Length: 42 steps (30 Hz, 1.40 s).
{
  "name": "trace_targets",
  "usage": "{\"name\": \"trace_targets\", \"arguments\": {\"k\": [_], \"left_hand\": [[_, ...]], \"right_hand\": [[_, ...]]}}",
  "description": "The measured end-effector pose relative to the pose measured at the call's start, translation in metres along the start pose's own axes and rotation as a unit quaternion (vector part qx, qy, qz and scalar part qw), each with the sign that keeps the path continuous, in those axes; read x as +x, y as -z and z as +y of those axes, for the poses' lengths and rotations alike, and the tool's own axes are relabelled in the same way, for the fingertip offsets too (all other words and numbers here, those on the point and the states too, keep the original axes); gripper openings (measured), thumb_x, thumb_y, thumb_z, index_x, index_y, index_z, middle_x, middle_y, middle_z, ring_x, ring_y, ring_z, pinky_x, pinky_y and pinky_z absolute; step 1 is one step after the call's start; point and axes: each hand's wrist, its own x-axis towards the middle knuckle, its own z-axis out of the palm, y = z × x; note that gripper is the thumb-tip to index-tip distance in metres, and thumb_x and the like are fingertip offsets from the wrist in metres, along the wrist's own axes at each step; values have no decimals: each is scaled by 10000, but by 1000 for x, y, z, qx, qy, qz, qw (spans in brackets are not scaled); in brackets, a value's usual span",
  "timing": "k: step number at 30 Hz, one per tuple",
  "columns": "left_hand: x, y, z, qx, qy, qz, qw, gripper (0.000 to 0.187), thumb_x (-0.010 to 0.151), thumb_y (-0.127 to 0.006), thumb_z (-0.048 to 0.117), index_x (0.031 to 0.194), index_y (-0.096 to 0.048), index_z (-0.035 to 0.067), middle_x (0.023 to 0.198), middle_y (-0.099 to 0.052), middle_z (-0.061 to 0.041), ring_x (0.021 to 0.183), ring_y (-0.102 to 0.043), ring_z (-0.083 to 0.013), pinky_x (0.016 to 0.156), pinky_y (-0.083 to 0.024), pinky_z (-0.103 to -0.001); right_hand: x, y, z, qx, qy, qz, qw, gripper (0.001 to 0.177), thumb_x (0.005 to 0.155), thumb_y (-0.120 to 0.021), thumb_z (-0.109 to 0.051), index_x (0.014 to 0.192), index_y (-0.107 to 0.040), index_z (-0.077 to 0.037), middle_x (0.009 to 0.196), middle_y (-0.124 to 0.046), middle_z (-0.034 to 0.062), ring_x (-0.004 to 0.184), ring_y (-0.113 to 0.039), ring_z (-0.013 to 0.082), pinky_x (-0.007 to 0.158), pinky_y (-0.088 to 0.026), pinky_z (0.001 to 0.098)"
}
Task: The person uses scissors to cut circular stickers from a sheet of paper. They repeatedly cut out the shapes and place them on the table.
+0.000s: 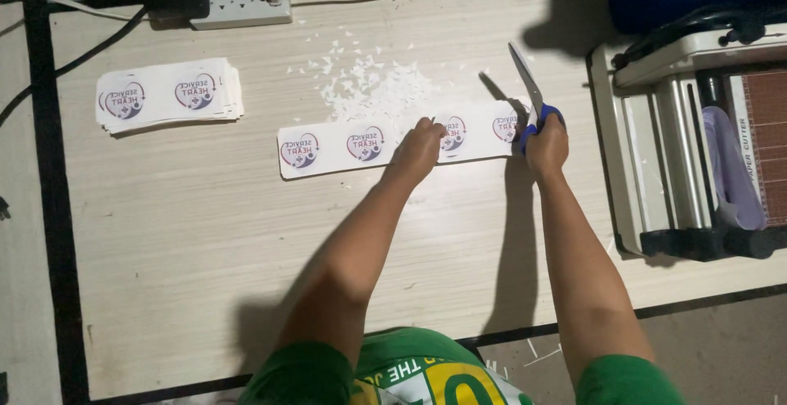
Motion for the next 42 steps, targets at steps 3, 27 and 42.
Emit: {"name": "trace_targets", "arguments": {"k": [3,27,42], "left_hand": [[0,-20,-12,70,-54,95,991,340,949,-506,31,1182,-721,153,1354,-547,-176,1164,-611,-335,949,-561,-411],[-138,119,-160,26,261,228,938,206,1012,-615,267,1133,-741,158,1151,-703,-91,1031,-675,-312,865,-559,-460],[-91,58,-243,-144,190,342,909,207,922,-731,165,1118,-739,97,1004,-783,-117,888,-765,-242,745,-600,-352]], "right_hand": [[-3,4,-7,-57,-13,5,998,461,850,-887,-340,1004,-633,12,951,-706,200,875,-680,379,743,-520,501],[-129,-142,-208,103,368,-172,908,266,763,-727,26,940,-533,-17,956,-634,213,866,-628,448,701,-482,519],[-133,-135,-221,74,373,-127,916,454,788,-900,-315,864,-557,-28,824,-651,175,726,-650,376,609,-510,481]]}}
